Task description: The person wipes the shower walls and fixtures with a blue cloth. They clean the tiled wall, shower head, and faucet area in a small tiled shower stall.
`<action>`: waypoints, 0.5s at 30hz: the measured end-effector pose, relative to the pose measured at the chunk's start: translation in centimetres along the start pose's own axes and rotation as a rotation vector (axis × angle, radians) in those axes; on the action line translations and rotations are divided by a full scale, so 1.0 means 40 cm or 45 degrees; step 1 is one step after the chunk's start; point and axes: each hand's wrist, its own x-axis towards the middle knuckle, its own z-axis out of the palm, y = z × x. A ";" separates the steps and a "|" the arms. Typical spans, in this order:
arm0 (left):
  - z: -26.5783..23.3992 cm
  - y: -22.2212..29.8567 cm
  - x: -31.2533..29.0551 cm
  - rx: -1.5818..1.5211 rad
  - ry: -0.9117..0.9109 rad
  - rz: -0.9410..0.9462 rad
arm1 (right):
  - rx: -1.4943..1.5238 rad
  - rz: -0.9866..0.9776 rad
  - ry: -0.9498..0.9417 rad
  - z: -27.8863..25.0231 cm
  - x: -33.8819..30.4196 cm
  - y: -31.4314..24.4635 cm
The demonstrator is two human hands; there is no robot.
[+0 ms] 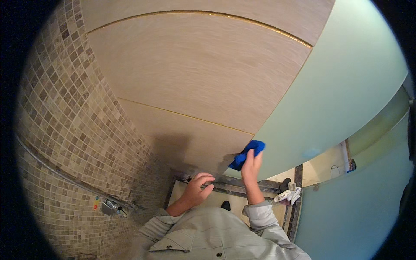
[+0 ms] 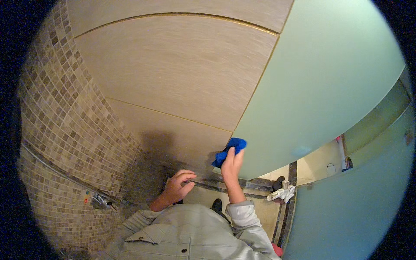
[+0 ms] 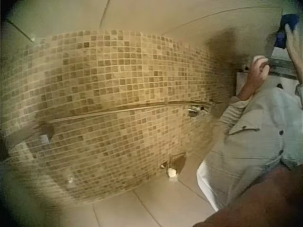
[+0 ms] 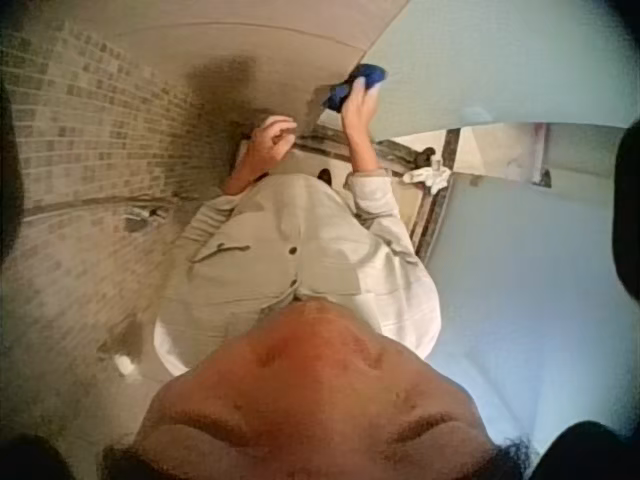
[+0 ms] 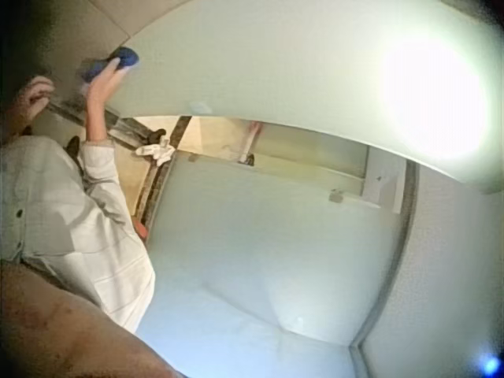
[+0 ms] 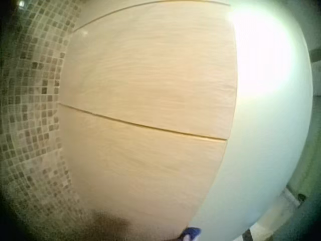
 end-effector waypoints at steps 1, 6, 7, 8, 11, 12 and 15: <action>0.005 -0.006 0.000 0.006 0.000 -0.006 | -0.009 -0.163 0.093 -0.005 0.005 -0.042; -0.010 0.003 0.019 -0.113 -0.076 0.026 | -0.541 -1.089 0.376 0.039 0.014 -0.158; -0.014 0.006 0.022 -0.114 -0.087 0.034 | -0.736 -1.176 0.245 0.047 0.018 -0.153; -0.018 0.006 0.025 -0.118 -0.085 0.035 | -0.927 -1.261 0.117 0.055 0.025 -0.145; -0.026 -0.012 0.026 -0.111 -0.060 0.058 | -1.039 -1.358 -0.106 0.062 0.022 -0.043; -0.029 -0.024 0.025 -0.093 -0.042 0.078 | -1.067 -1.359 -0.141 0.070 -0.001 -0.036; -0.028 -0.045 0.022 -0.070 -0.018 0.103 | -1.008 -1.240 -0.288 0.063 -0.031 0.028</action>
